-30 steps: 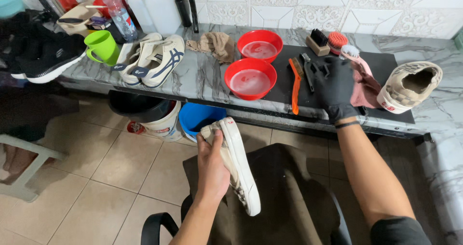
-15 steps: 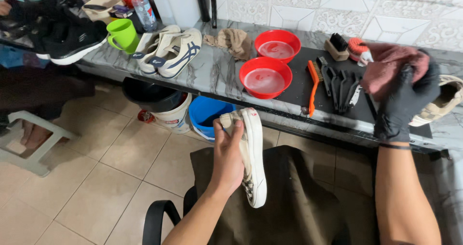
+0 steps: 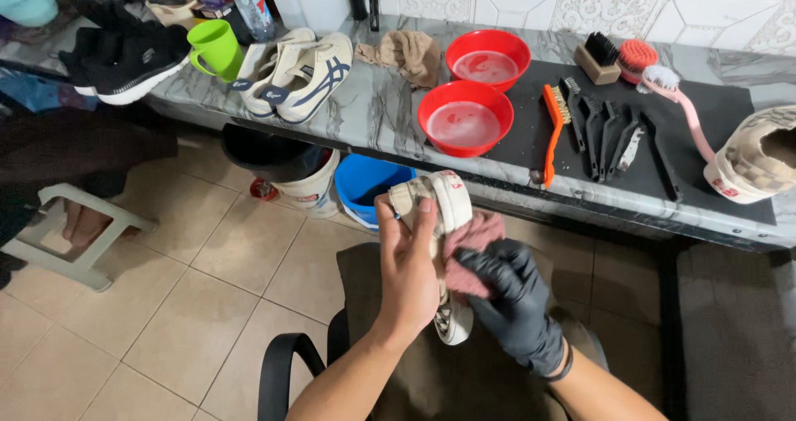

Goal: The person scrubs a checkered slip-on shoe using an orange brush and wipes it with a pink cloth. They repeatedly dip the brush into a red bowl of soapy water and clean the shoe's upper, sole, and heel areas.

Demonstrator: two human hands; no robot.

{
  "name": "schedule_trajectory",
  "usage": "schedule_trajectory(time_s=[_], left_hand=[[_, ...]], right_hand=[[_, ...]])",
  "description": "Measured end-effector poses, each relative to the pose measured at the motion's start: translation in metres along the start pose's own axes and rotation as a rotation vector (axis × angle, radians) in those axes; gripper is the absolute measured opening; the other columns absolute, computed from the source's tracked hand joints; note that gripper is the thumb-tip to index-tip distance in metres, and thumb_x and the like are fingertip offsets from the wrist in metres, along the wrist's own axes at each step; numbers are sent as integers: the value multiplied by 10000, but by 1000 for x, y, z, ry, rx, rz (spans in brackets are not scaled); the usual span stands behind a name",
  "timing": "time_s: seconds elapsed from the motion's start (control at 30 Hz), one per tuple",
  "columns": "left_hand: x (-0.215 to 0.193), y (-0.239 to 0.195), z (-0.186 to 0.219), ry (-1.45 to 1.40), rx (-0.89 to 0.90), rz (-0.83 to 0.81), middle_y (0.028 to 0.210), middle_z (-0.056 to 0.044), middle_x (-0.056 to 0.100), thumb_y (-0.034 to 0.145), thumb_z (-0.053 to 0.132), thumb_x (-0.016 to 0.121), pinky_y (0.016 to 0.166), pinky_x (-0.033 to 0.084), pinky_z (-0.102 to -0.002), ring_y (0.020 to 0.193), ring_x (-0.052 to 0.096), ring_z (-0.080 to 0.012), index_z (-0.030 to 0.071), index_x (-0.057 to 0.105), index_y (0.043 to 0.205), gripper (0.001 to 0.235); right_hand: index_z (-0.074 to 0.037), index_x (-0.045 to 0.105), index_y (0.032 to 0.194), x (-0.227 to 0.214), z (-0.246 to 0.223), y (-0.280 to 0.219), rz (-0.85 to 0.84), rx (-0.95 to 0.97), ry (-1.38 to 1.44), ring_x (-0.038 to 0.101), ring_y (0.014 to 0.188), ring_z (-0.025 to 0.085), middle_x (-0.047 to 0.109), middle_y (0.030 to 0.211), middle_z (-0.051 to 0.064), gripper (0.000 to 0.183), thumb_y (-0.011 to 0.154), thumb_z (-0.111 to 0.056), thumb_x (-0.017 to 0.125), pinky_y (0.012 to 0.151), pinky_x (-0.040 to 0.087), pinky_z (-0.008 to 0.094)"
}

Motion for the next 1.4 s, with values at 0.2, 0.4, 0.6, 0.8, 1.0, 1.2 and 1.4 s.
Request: schedule_trajectory(time_s=[0.2,0.4,0.6,0.8,1.0,1.2,1.4], left_hand=[[-24,19,-17,-270,-143,216,1271,-115,704,980,188,576,926,528,-383,1098,649,-196,140,489,1278,314],[-17,-4,-24,102,-89,197,1285,-106,671,963,311,547,1003,473,-311,1128,599,-156,80,433,1386,496],[-18,10,-6,189,98,106,1133,-103,689,1014,319,513,881,542,-347,994,660,-185,116,472,1200,278],[-30,10,-6,127,59,169,1216,-126,692,1012,270,512,958,510,-343,1075,651,-195,118,454,1244,284],[-31,4,-8,-73,-60,175,1277,-135,710,990,213,541,987,527,-371,1133,664,-210,116,500,1276,304],[-41,2,-8,39,-121,121,1289,-116,714,968,242,563,1009,511,-346,1162,657,-193,131,555,1266,318],[-43,7,-9,148,58,58,961,-49,641,1025,225,563,833,494,-301,880,571,-123,122,532,1035,108]], right_hand=[[-98,731,1161,17,5,5,-335,80,184,709,1152,211,747,1195,47,405,775,-62,849,1081,484,341],[-30,709,1087,-17,13,31,111,228,121,672,911,191,713,996,87,214,879,-68,743,860,537,313],[-130,692,1308,26,29,-1,-135,51,56,670,962,206,690,1087,49,384,953,-276,677,896,520,328],[-134,792,1137,33,47,-21,-380,258,164,754,915,171,795,1020,23,266,899,-210,700,831,560,302],[-43,764,1066,-27,81,10,41,512,137,687,898,122,778,1015,63,235,833,-70,782,846,558,266],[20,587,1250,-141,119,104,416,237,-129,552,1078,218,629,1208,142,250,1002,32,616,1003,480,339],[-132,751,1264,-114,164,152,92,159,-891,549,1008,446,542,1136,249,388,1042,-445,809,776,428,534]])
Point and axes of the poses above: each hand's wrist, its own y-axis towards the middle knuckle, its own x-axis out of the palm, z = x × y, the point moved 7 cm from there along y, towards the middle knuckle
